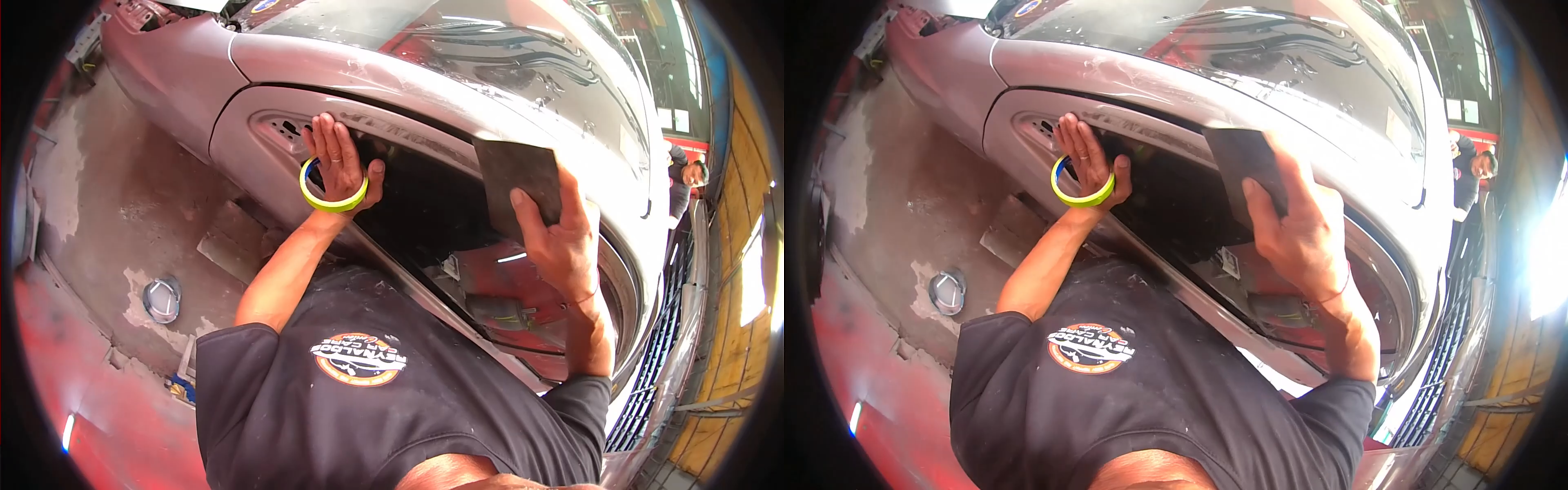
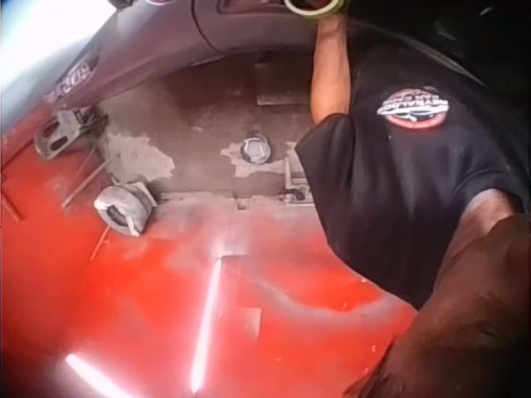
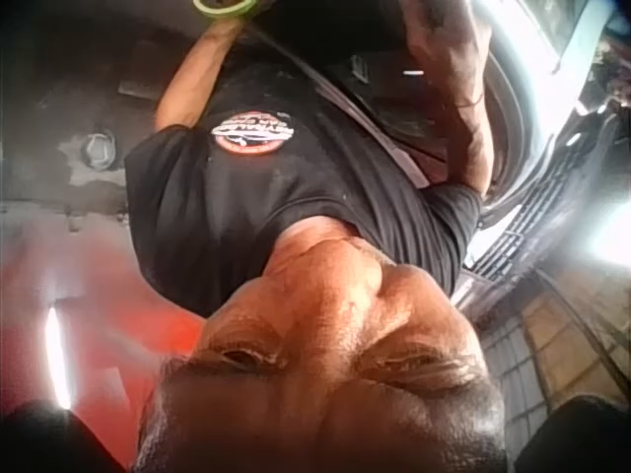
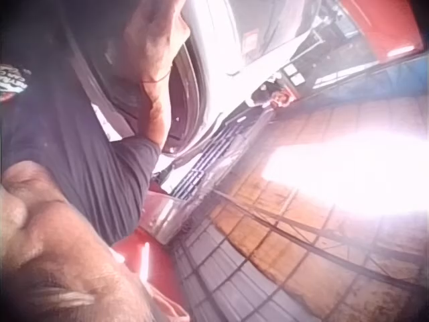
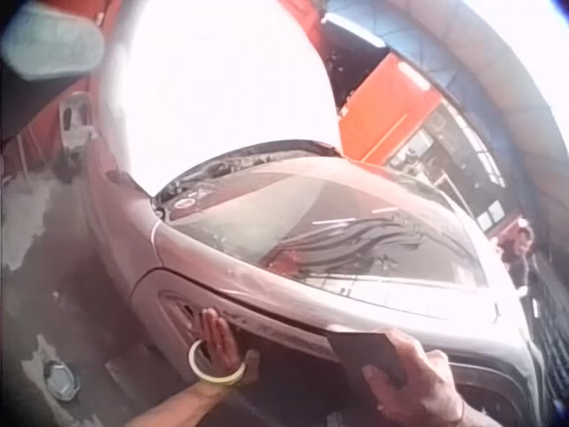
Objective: Repairing and scraping the upper trim/seal of a car door window using a metal scraper and tape.
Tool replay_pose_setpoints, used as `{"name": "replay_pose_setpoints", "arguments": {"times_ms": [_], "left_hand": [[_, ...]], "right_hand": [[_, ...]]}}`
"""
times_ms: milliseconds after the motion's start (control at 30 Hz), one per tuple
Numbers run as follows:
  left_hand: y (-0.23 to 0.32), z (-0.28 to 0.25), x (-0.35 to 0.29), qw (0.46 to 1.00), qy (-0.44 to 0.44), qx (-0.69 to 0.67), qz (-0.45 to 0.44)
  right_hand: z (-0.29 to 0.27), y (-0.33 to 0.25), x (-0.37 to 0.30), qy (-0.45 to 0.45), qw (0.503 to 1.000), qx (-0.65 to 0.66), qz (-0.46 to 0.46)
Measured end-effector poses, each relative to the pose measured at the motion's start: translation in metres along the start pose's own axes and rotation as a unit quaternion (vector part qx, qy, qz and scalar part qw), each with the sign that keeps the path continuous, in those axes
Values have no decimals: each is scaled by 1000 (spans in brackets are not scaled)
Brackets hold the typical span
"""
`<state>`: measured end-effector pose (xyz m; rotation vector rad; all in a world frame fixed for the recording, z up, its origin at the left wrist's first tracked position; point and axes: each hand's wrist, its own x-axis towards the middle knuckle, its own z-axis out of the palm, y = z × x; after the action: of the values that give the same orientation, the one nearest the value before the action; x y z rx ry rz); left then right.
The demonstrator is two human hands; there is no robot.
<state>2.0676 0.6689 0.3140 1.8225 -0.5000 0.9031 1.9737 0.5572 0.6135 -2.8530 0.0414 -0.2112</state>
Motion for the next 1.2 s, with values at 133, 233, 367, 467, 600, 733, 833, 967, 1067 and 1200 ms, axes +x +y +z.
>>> {"name": "replay_pose_setpoints", "arguments": {"times_ms": [133, 233, 367, 467, 600, 733, 833, 967, 1067, 1200], "left_hand": [[-1, -5, 1, 1000, -21, -2, 2], [-1, -5, 0, 1000, -21, 11, 1], [-1, -2, 0, 1000, -25, 6, 6], [0, -3, 2, 1000, -25, -3, 6], [-2, -4, 3, 1000, -25, 6, -1], [0, -2, 2, 1000, -18, -1, 3], [-6, -2, -1, 1000, -1, 1, 3], [-5, 0, -3, 1000, 4, 9, 23], [-7, 2, -1, 1000, 10, 5, 26], [-7, -2, -2, 1000, 1, -1, 14]], "right_hand": [[17, -15, 25, 10, 992, -39, -119], [12, -8, 7, -6, 996, -12, -83], [19, -12, 8, 14, 997, -18, -67], [25, -13, 23, 41, 994, -15, -103], [23, 2, 5, 31, 996, 10, -89], [46, -14, 18, -30, 993, -28, -114], [41, -19, 16, -66, 994, -2, -82], [2, 6, -16, 23, 999, -3, -37], [13, -2, -6, 29, 997, -22, -66], [26, -15, 20, 19, 995, -19, -100]]}}
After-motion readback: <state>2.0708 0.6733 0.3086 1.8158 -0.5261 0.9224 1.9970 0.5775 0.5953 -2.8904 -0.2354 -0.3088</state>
